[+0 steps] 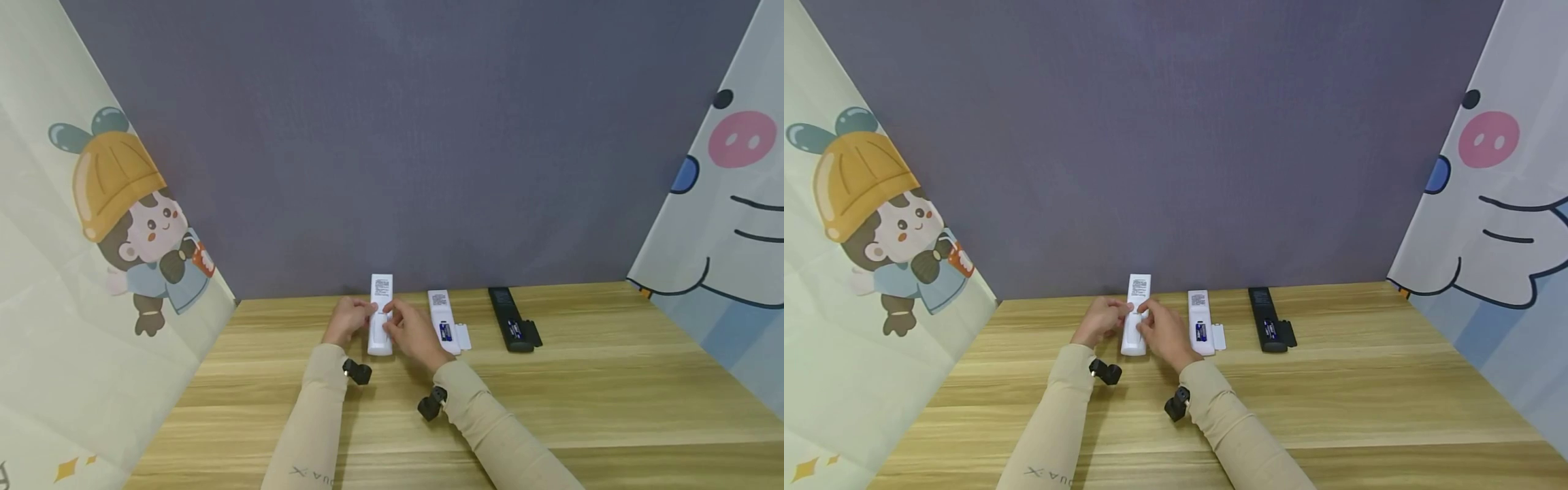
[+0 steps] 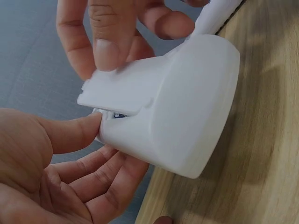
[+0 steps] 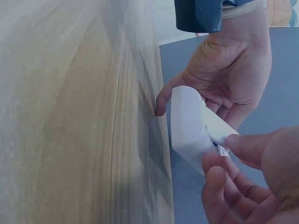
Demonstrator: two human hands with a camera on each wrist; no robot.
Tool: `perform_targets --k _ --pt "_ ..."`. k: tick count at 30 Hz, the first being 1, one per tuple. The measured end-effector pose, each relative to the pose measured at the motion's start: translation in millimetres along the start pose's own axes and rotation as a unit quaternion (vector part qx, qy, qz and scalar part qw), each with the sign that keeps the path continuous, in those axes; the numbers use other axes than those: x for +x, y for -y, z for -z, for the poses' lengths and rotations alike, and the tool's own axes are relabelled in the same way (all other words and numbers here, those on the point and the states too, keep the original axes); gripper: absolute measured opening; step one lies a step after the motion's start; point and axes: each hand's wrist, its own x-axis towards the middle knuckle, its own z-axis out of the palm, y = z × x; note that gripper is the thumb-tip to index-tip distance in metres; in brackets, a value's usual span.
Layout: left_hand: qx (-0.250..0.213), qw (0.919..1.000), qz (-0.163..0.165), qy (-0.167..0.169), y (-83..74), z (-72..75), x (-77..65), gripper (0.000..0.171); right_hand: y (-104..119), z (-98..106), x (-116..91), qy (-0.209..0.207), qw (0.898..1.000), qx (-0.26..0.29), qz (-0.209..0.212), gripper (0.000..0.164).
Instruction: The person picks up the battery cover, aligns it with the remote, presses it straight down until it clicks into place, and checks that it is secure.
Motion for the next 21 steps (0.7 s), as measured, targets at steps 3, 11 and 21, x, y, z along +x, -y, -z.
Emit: perform_targets --k 3,11,21 --pt "0.001 1.0 -0.002 0.002 -0.1 -0.1 -0.2 0.026 -0.7 0.4 -0.5 -0.001 1.0 -0.015 0.002 0.026" --pt "0.001 1.0 -0.008 0.004 0.8 -0.1 1.0 0.027 -2.9 -0.6 0.6 -0.003 0.999 -0.041 0.006 0.027" --pt "0.008 0.9999 -0.013 0.004 -0.9 -0.1 0.1 0.027 -4.5 -2.0 0.6 -0.011 0.998 -0.057 0.01 0.025"
